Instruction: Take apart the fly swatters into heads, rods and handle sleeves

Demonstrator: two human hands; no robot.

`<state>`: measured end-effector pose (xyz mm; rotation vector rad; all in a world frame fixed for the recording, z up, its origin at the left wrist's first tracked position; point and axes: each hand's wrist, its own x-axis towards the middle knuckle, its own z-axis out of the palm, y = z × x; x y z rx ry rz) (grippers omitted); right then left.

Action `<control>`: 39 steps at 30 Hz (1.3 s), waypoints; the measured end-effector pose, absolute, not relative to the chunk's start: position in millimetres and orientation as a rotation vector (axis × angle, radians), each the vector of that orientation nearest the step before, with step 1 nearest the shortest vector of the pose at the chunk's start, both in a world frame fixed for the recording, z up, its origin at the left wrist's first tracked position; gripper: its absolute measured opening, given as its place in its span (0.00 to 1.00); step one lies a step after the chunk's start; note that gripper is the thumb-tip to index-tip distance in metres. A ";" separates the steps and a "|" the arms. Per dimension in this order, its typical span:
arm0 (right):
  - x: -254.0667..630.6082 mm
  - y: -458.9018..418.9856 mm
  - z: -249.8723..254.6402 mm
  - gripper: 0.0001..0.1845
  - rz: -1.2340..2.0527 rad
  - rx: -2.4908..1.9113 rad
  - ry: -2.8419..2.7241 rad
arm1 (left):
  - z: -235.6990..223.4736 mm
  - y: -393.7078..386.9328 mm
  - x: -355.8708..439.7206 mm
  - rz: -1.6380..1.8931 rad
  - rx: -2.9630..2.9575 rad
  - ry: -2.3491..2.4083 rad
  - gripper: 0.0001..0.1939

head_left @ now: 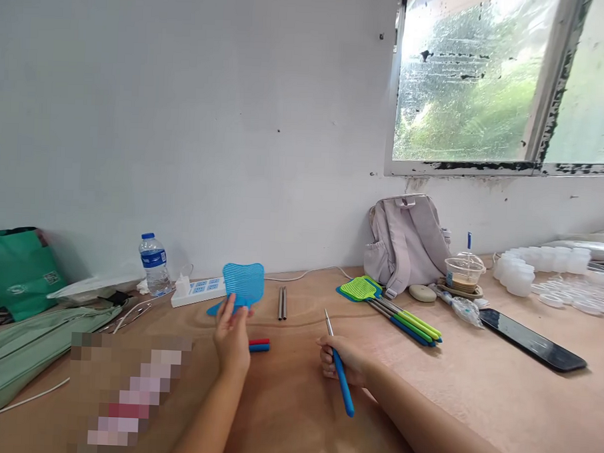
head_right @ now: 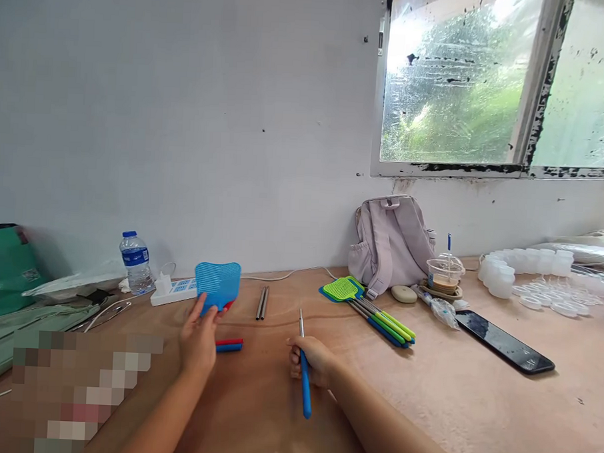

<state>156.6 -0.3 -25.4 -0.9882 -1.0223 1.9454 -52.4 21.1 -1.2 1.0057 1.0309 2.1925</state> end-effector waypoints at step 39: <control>171.9 -9.2 -20.2 0.10 0.356 -1.076 -2.181 | -12.3 14.0 1.7 1.784 0.324 0.701 0.10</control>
